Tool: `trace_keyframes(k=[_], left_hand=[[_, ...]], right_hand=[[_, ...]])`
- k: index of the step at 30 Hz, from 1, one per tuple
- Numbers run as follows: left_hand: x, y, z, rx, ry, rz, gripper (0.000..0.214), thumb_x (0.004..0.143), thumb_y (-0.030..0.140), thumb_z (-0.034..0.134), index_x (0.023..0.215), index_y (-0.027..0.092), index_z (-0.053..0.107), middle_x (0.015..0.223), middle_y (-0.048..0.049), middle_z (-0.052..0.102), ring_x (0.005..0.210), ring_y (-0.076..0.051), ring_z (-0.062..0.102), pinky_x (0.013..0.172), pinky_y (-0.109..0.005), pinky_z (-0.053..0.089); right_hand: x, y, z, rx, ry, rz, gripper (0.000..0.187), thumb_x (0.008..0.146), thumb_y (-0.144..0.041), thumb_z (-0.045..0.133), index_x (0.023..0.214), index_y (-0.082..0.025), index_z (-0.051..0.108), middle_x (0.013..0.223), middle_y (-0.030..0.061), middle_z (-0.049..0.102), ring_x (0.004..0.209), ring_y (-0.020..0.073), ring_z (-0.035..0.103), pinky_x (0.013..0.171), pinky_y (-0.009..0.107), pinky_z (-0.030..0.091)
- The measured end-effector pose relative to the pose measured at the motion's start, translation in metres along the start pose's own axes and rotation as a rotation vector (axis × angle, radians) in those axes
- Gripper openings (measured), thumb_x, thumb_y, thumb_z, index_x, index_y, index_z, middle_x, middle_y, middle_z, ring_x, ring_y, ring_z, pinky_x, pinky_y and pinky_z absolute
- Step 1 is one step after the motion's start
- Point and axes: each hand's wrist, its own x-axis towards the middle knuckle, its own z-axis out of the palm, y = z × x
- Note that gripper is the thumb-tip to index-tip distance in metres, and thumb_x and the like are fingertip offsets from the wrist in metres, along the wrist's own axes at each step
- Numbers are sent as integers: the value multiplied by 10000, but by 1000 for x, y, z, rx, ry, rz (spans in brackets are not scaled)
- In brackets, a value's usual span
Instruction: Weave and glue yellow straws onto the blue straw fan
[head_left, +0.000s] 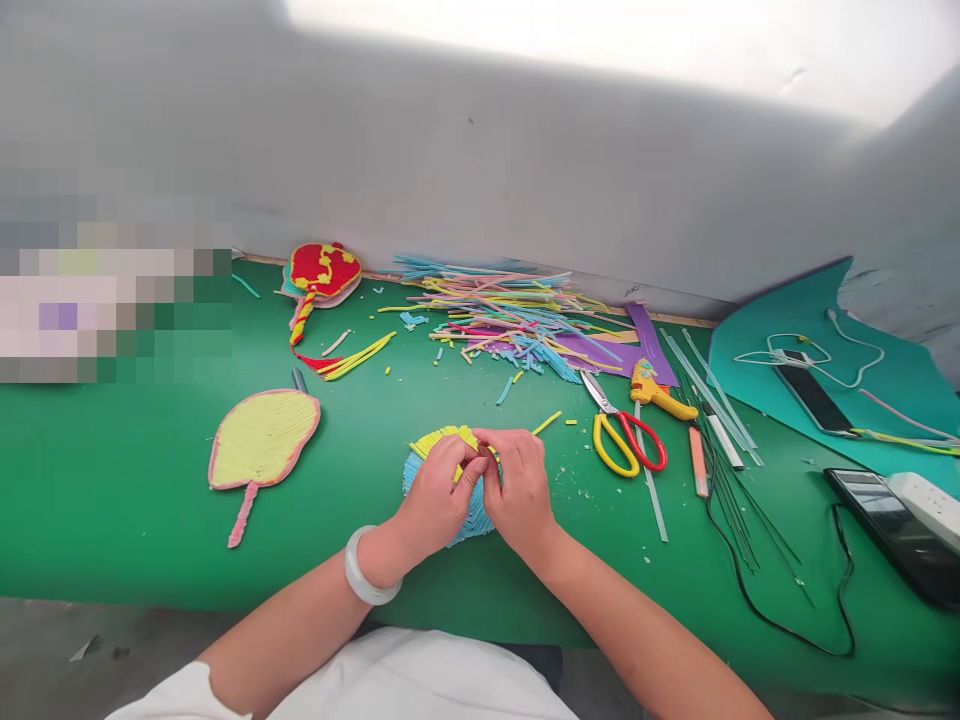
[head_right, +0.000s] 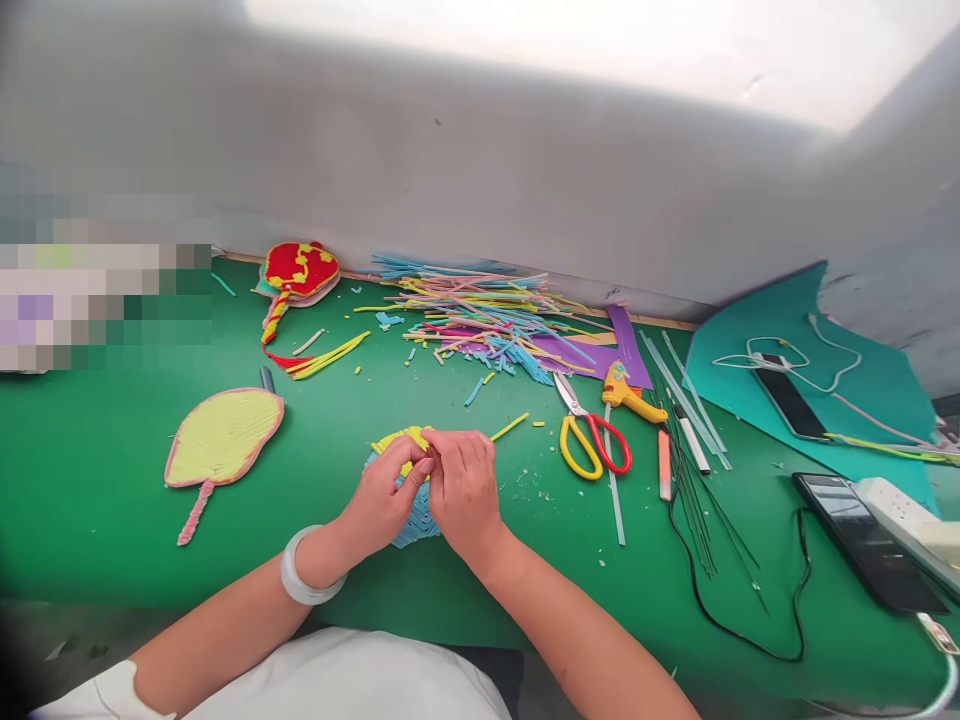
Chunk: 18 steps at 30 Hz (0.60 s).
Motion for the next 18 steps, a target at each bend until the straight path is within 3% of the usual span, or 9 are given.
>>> trace_keyframes(k=[9, 14, 18], left_hand=[[3, 0, -1, -58, 32, -148, 295, 924, 428, 480, 702, 237, 448, 675, 23, 485, 652, -155, 454, 614, -290, 388], [8, -2, -9, -161, 32, -260, 393, 926, 513, 475, 656, 233, 414, 616, 44, 409, 601, -135, 395, 589, -276, 363], [12, -4, -16, -293, 1, -316, 452, 924, 569, 482, 634, 224, 441, 613, 31, 438, 611, -134, 422, 622, -290, 390]], right_hand=[[2, 6, -3, 76, -9, 21, 209, 988, -170, 495, 1168, -231, 580, 970, 50, 692, 899, 192, 630, 862, 380, 456], [5, 22, -6, 58, 4, 70, 192, 998, -226, 483, 1146, -234, 606, 953, 53, 700, 903, 203, 642, 883, 402, 455], [5, 38, -5, 22, 39, 105, 188, 1005, -233, 480, 1139, -223, 612, 969, 59, 699, 931, 207, 628, 892, 399, 450]])
